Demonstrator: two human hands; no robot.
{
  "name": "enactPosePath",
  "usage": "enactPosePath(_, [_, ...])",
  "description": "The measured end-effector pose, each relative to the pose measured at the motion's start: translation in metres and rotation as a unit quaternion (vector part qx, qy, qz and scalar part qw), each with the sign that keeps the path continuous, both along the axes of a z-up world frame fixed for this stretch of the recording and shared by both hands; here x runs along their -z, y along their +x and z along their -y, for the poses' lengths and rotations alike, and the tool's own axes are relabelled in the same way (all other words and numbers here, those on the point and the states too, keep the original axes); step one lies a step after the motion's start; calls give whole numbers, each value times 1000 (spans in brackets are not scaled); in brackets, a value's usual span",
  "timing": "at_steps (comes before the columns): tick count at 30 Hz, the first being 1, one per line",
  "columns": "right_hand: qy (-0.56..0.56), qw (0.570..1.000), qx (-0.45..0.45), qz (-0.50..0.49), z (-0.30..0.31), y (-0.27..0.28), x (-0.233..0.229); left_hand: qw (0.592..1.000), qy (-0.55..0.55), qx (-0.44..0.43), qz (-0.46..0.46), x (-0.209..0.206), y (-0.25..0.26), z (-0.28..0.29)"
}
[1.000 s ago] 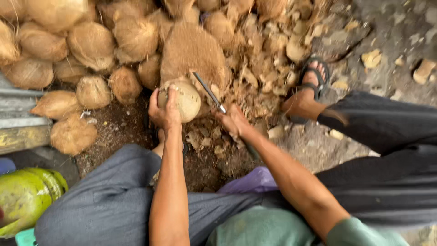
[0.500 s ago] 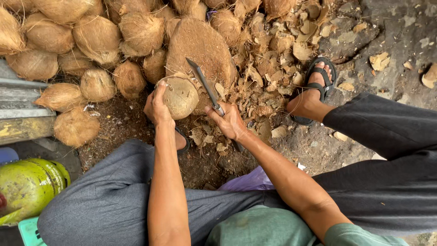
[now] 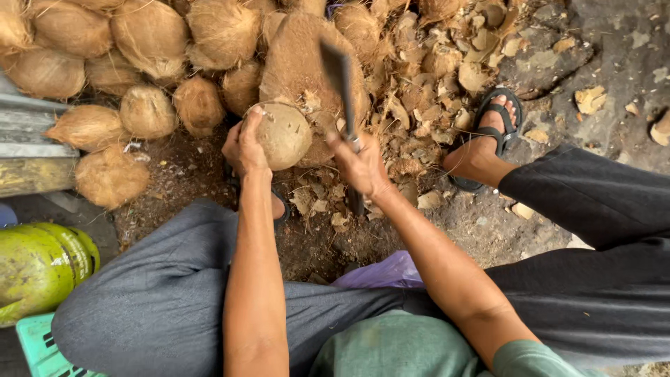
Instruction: The person sits on the ground and uses a knife to peel the husk off a coconut. They rotate the coconut while striking it against a wooden block to remove the outer layer, then place the peeled coconut into a green crate.
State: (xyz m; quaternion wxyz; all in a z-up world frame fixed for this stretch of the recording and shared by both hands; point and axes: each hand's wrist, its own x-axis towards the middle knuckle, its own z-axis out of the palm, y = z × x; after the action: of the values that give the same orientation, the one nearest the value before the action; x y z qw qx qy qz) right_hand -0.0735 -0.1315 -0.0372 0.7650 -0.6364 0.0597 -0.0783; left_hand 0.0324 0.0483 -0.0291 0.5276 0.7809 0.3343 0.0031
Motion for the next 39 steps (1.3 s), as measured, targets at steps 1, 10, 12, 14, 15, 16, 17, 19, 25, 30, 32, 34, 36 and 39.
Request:
enactPosePath(1, [1, 1000, -1, -3, -2, 1, -2, 1000, 1, -1, -3, -3, -3, 0])
enactPosePath(10, [-15, 933, -208, -293, 1, -12, 1, 999, -31, -17, 23, -14, -3, 6])
enactPosePath(12, [0, 954, -169, -248, -9, -8, -19, 995, -80, -37, 44, -24, -13, -3])
enactPosePath(14, [-37, 958, -162, -232, -8, -14, -40, 988, -131, -62, 49, -46, -20, 6])
enactPosePath(15, [-68, 958, -152, -234, -7, -23, -50, 980, -178, -86, 34, -55, -27, 13])
enactPosePath(16, [-72, 960, -146, -227, -6, -16, -44, 979, -183, -79, 41, -52, -16, 15])
enactPosePath(17, [-73, 960, -142, -230, -13, -24, -38, 975, -184, -123, 35, -46, -22, 8])
enactPosePath(19, [-73, 959, -139, -235, -28, -33, 2, 969, -182, -166, 28, -34, -30, -2])
enactPosePath(25, [-38, 958, -163, -234, -6, -21, 33, 982, -154, -87, 71, -15, -36, -5])
enactPosePath(30, [-90, 945, -12, -314, 44, -19, 17, 981, -150, -90, 78, 2, -13, -10])
enactPosePath(32, [-110, 963, 8, -247, 54, -5, 18, 976, -163, -123, 73, 1, -8, -7])
enactPosePath(34, [-127, 973, 40, -187, 50, -12, 12, 972, -176, -145, 59, 3, -20, -6])
enactPosePath(36, [-75, 991, 56, -95, 36, 0, -8, 972, -177, -135, 81, -2, -18, -6])
enactPosePath(39, [-24, 999, 5, -28, 1, -8, 14, 969, -196, -106, 106, -6, -18, -6])
